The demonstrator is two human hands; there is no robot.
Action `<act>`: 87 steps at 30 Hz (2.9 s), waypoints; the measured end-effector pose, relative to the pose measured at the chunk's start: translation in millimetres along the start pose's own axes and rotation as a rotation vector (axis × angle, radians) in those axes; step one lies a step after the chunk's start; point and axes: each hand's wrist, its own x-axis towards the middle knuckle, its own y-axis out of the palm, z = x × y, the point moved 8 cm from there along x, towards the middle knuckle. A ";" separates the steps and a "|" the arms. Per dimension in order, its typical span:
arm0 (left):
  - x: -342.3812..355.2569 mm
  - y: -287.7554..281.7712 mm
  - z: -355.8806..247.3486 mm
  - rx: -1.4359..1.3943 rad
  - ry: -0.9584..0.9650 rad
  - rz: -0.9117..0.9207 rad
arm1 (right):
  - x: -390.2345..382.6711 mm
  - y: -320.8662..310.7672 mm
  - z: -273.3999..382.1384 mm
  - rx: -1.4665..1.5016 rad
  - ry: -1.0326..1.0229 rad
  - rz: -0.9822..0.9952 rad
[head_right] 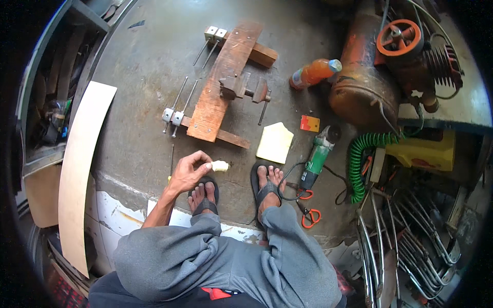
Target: The person cuts a metal piece clamped in a vise using an angle grinder, fits a small piece of foam onto the metal hardware by hand, and clamps the assembled part back into the vise.
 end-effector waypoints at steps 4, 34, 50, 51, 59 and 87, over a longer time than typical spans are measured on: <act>5.2 12.0 -11.0 0.789 0.224 -0.145 | 10.5 -2.8 -39.1 -0.201 -0.070 -0.301; 0.7 53.3 -47.0 -0.451 -0.053 -0.102 | -6.1 -205.8 200.4 0.652 -1.159 0.240; -9.5 32.7 -29.1 -0.771 0.151 -0.201 | -18.5 -189.7 223.3 0.715 -0.942 0.201; -12.2 29.3 -29.8 -0.792 0.159 -0.202 | -20.8 -189.3 228.5 0.714 -0.936 0.231; -13.4 22.3 -46.7 -0.967 0.263 -0.214 | -14.1 -179.7 239.2 0.844 -0.878 0.388; -41.4 7.7 -111.7 0.264 0.547 -0.520 | -13.9 -183.0 230.9 0.706 -0.846 0.213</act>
